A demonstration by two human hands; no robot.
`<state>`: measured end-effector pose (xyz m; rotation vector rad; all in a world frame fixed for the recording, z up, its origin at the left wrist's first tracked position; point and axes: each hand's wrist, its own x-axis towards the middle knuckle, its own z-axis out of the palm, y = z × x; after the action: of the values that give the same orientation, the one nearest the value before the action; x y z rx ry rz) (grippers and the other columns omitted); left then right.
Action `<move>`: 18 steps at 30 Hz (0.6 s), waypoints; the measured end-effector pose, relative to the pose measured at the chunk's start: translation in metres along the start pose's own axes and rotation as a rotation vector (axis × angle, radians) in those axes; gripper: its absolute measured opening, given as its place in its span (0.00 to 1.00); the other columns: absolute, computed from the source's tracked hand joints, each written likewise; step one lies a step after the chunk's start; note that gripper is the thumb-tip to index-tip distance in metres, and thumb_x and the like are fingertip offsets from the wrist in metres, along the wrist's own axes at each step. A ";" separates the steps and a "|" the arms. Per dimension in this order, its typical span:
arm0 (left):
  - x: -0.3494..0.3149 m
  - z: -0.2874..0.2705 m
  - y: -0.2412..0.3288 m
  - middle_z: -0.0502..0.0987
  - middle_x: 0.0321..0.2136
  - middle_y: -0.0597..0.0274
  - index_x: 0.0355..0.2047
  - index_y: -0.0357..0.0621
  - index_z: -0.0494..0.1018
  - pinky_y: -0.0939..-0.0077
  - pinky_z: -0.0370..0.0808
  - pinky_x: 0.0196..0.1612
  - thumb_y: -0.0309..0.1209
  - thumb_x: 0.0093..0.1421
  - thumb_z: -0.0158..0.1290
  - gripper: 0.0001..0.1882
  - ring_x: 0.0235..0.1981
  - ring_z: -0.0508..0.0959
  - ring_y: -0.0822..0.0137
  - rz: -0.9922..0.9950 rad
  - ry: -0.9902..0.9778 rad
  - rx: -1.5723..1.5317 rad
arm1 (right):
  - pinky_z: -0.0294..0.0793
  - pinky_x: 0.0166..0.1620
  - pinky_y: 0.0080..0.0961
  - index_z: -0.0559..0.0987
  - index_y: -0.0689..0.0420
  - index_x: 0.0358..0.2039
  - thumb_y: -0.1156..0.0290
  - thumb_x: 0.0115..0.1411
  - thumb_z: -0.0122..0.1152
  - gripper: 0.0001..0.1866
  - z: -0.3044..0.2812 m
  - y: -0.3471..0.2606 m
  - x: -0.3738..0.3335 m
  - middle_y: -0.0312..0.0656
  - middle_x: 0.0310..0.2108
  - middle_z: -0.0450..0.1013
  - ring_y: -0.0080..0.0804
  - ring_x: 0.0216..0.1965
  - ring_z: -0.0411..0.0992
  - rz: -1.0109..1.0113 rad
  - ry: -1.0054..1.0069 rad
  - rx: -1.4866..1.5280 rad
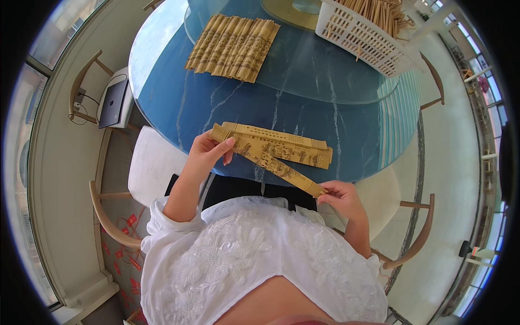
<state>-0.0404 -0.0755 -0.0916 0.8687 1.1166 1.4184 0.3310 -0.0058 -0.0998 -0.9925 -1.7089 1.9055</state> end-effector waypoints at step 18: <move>-0.010 -0.005 0.016 0.81 0.34 0.55 0.41 0.31 0.74 0.78 0.81 0.32 0.29 0.66 0.53 0.11 0.28 0.82 0.69 -0.300 -0.284 0.152 | 0.77 0.35 0.22 0.79 0.63 0.44 0.74 0.63 0.58 0.10 -0.026 -0.024 0.051 0.40 0.32 0.77 0.24 0.27 0.74 -0.329 0.554 0.407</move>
<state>-0.0482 -0.0863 -0.0768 0.9325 1.0927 0.9417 0.3114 0.0526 -0.0887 -0.8981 -1.0395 1.4949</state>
